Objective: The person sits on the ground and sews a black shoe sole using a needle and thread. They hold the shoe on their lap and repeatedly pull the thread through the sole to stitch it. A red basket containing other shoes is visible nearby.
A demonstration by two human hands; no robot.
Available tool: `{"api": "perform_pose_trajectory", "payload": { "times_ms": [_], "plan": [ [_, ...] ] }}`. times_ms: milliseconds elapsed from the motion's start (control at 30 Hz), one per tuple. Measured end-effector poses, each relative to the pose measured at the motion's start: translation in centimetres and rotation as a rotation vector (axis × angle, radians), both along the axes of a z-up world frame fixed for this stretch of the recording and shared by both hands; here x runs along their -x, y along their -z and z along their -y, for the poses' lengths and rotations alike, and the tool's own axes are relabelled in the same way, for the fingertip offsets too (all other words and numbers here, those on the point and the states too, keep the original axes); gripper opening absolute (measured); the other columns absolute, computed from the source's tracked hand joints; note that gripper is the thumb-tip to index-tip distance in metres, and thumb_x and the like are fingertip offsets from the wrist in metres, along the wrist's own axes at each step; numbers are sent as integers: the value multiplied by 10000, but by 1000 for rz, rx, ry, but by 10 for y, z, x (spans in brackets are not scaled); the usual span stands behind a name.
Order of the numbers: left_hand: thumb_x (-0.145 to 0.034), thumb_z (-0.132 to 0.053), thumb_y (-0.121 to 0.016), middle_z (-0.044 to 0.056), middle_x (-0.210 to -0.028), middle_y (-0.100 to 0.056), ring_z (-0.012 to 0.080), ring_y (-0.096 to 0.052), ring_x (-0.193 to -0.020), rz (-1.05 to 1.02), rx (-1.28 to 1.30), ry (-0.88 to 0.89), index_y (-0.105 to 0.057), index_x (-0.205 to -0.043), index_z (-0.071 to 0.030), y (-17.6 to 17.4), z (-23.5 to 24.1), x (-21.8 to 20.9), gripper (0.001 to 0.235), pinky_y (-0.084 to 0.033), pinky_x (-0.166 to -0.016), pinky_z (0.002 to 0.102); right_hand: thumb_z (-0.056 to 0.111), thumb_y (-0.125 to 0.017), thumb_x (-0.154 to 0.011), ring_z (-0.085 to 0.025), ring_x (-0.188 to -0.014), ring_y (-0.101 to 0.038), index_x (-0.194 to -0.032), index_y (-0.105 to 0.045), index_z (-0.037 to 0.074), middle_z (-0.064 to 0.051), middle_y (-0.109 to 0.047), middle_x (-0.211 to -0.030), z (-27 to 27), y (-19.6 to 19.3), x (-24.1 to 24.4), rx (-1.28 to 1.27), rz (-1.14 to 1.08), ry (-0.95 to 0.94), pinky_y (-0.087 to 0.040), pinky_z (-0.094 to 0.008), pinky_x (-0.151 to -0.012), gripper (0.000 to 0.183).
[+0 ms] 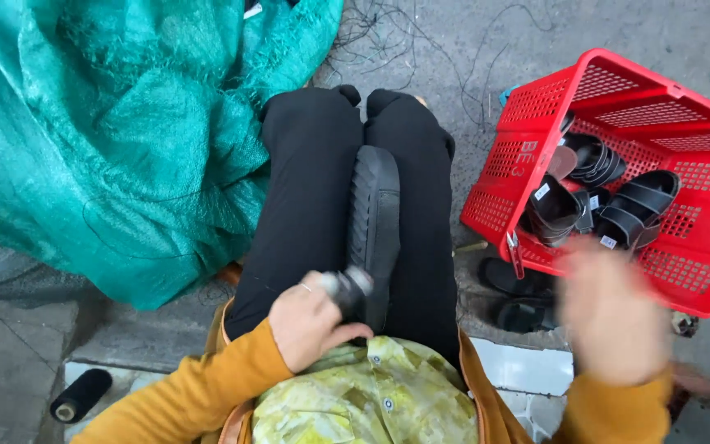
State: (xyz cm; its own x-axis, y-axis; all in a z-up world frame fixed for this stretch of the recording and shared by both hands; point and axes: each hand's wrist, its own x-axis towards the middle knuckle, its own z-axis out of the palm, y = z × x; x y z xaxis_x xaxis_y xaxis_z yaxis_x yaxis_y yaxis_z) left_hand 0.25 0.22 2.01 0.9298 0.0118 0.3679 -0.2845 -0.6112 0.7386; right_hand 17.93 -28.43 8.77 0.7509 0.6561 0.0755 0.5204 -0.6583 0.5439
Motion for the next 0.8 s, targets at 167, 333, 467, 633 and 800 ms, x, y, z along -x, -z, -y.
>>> {"api": "perform_pose_trajectory", "payload": {
  "times_ms": [167, 333, 467, 633, 800],
  "plan": [
    [-839, -308, -661, 126, -914, -517, 304, -530, -778, -437, -37, 43, -666, -845, -66, 4, 5, 6, 242, -474, -636, 346, 327, -698, -788, -211, -910, -675, -1283, -505, 53, -85, -609, -1230, -80, 26, 48, -578, -1129, -319, -523, -276, -639, 597],
    [-928, -182, -534, 61, -1016, -587, 130, -417, -784, -696, 1077, 138, -587, -879, -20, 0, -23, -27, 178, -347, -681, 245, 25, -675, -702, -90, -365, -485, -854, -719, 49, 9, -675, -576, -81, 29, 57, -933, -1519, 69, -386, -221, -364, 160],
    [-955, -323, -471, 68, -685, -594, 107, -514, -569, -777, 1410, -186, -660, -899, 45, 26, -49, -86, 417, -288, -464, 185, 2, -664, -730, -111, -358, -411, -859, -703, 44, 24, -543, -486, -99, 49, 53, -990, -1493, -53, -344, -249, -366, 141],
    [-886, -147, -600, 165, -917, -626, 202, -435, -688, -450, 574, -193, -597, -848, 1, -5, -86, -84, 153, -350, -620, 289, 101, -647, -804, -161, -581, -603, -1076, -621, 83, -27, -621, -879, -89, 42, 51, -696, -1214, -297, -470, -275, -522, 273],
    [-668, 67, -522, 214, -1136, -537, 399, -482, -1065, -211, -25, -151, -572, -1040, 2, -28, -57, -54, 382, -392, -958, 445, 70, -595, -774, -161, -668, -579, -1232, -592, 154, -44, -551, -1012, -88, 35, 55, -518, -966, -415, -474, -283, -558, 466]
  ]
}}
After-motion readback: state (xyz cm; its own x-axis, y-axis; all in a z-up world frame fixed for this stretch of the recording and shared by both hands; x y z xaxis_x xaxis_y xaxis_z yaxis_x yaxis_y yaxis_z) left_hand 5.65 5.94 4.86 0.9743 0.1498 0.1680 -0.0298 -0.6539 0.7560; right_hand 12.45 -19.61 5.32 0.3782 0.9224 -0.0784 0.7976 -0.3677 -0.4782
